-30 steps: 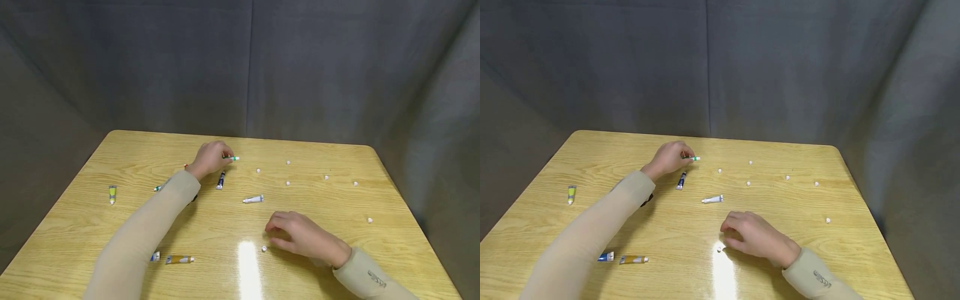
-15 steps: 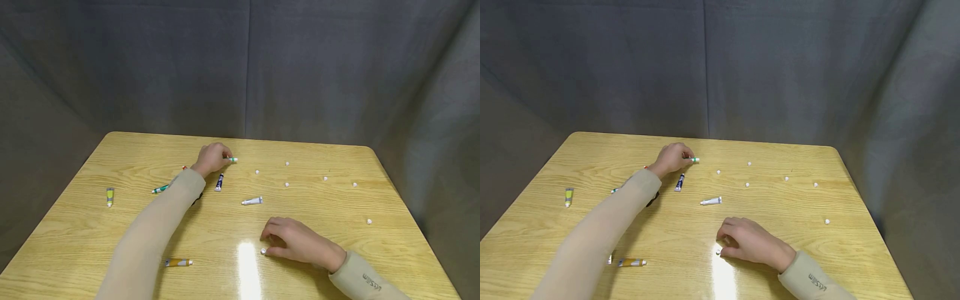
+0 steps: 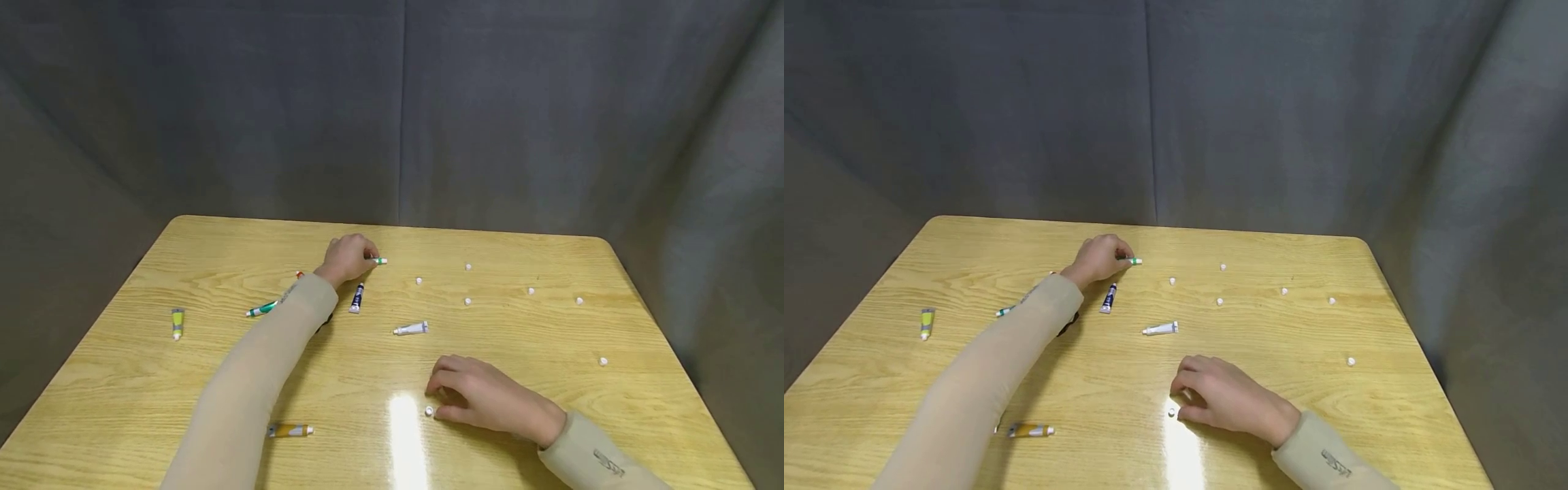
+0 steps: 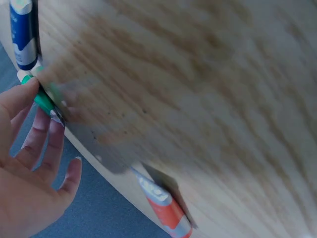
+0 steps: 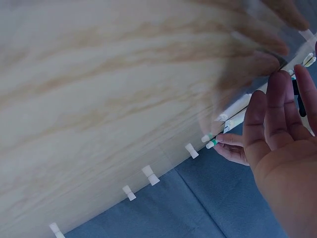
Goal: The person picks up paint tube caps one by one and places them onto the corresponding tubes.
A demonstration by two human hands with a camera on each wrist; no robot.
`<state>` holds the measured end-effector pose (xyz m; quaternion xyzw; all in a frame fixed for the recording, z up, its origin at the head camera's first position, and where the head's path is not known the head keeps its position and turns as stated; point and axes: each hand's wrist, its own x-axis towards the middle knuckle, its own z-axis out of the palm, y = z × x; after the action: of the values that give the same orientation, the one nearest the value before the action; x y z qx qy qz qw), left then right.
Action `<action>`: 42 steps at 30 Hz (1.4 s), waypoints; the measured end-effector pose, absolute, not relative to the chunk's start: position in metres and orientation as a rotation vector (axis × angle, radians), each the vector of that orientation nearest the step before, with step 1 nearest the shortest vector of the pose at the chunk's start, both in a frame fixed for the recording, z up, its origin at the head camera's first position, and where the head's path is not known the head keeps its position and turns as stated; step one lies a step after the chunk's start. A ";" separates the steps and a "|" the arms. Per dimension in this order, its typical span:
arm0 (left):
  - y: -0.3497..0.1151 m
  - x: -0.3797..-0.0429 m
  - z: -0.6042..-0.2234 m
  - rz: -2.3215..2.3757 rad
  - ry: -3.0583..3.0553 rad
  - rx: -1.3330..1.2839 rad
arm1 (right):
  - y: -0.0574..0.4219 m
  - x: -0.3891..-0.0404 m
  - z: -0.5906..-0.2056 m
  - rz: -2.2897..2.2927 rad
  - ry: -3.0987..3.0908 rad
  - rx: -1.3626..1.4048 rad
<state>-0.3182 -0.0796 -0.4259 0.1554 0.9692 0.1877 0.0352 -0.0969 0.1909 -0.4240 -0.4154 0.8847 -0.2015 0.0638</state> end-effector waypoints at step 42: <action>-0.101 -0.307 -0.410 0.523 3.003 0.569 | 0.181 -0.100 -0.427 -0.628 2.612 -1.387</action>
<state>-0.3072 -0.1012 -0.4098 0.1835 0.9683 0.1685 0.0204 -0.0996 0.1809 -0.4272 -0.4579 0.8625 -0.2073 0.0591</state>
